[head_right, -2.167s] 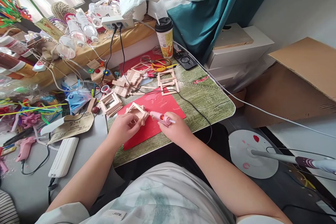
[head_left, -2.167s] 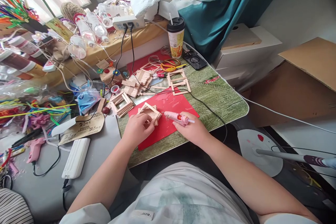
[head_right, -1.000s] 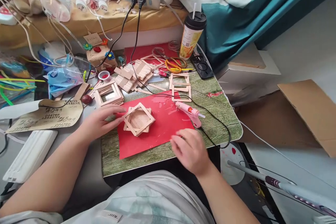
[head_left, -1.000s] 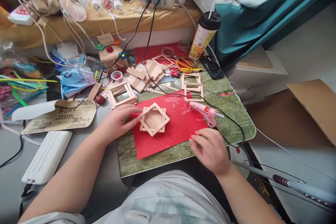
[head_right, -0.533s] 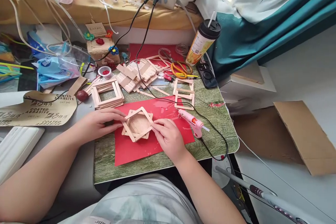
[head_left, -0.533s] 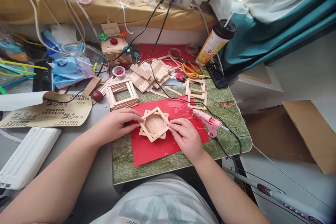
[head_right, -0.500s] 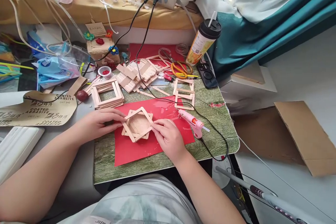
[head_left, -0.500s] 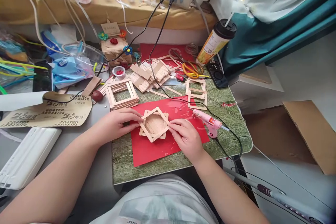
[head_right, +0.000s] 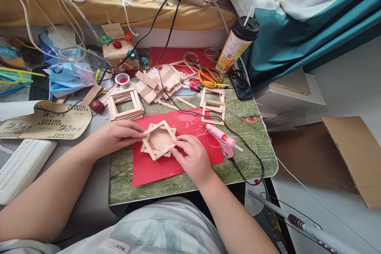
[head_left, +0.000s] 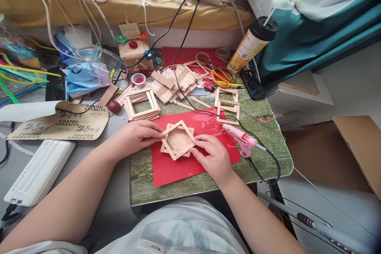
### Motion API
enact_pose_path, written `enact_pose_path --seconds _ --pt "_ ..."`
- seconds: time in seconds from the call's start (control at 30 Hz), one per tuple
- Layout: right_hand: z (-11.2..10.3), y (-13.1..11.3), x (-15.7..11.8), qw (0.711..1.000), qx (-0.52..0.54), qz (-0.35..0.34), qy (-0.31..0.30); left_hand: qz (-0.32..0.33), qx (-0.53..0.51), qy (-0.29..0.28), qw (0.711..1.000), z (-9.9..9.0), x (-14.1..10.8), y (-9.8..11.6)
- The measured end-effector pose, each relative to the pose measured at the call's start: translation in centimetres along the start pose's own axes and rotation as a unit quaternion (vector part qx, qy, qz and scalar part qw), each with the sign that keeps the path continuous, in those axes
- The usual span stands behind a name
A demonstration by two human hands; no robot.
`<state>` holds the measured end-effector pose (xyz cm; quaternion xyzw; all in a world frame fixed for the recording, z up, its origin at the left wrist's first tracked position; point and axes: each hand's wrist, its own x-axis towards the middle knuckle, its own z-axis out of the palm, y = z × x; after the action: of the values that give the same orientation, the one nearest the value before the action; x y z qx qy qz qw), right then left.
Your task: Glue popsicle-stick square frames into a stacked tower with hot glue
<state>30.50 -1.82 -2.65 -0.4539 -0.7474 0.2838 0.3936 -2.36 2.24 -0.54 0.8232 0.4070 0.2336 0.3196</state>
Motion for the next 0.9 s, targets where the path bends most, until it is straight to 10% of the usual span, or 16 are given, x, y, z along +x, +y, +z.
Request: enact_pose_path --seconds 0.9 --pt "0.5 -1.0 -0.4 0.998 -0.04 0.052 0.01 -0.211 -0.012 0.029 0.977 1.4 -0.3 3.2"
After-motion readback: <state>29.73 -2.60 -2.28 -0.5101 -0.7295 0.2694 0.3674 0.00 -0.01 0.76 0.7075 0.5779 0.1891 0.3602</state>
